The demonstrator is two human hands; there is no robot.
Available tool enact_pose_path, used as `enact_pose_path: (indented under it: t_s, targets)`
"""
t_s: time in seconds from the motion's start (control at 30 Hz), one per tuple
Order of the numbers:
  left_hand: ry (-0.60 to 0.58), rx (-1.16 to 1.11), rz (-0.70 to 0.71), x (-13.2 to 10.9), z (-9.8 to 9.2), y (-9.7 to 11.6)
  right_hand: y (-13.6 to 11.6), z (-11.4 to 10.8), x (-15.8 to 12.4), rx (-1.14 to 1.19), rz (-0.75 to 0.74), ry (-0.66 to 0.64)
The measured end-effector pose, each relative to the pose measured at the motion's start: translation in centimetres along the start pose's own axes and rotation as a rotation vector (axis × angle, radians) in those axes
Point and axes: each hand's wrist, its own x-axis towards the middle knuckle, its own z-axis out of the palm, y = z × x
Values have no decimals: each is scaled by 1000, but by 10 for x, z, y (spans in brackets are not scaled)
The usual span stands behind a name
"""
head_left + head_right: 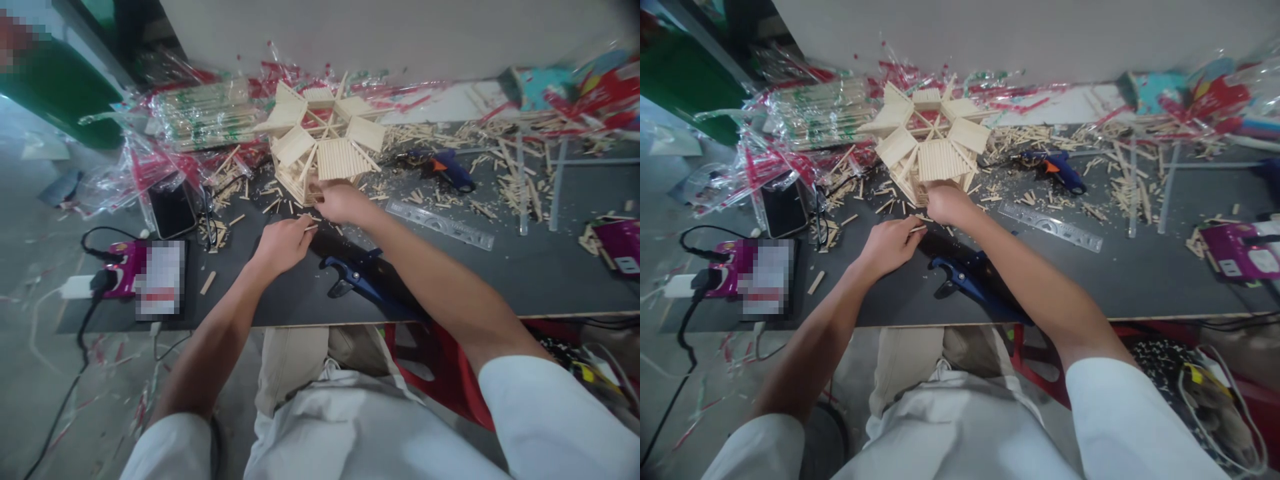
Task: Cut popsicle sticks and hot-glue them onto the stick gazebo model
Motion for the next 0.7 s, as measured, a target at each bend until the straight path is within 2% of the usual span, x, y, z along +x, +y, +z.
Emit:
enact_pose_path:
  t_s: [0.23, 0.37, 0.5, 0.7]
  targets:
    - [19, -39, 17, 0, 1, -2, -11, -8, -7, -4, 73, -32]
    - [162, -155, 88, 0, 6, -5, -14, -7, -20, 27, 42, -2]
    - [318, -203, 96, 1, 10, -11, -13, -6, -26, 40, 31, 35]
    - [393, -150, 100, 8, 18, -17, -8, -6, -26, 83, -1, 46]
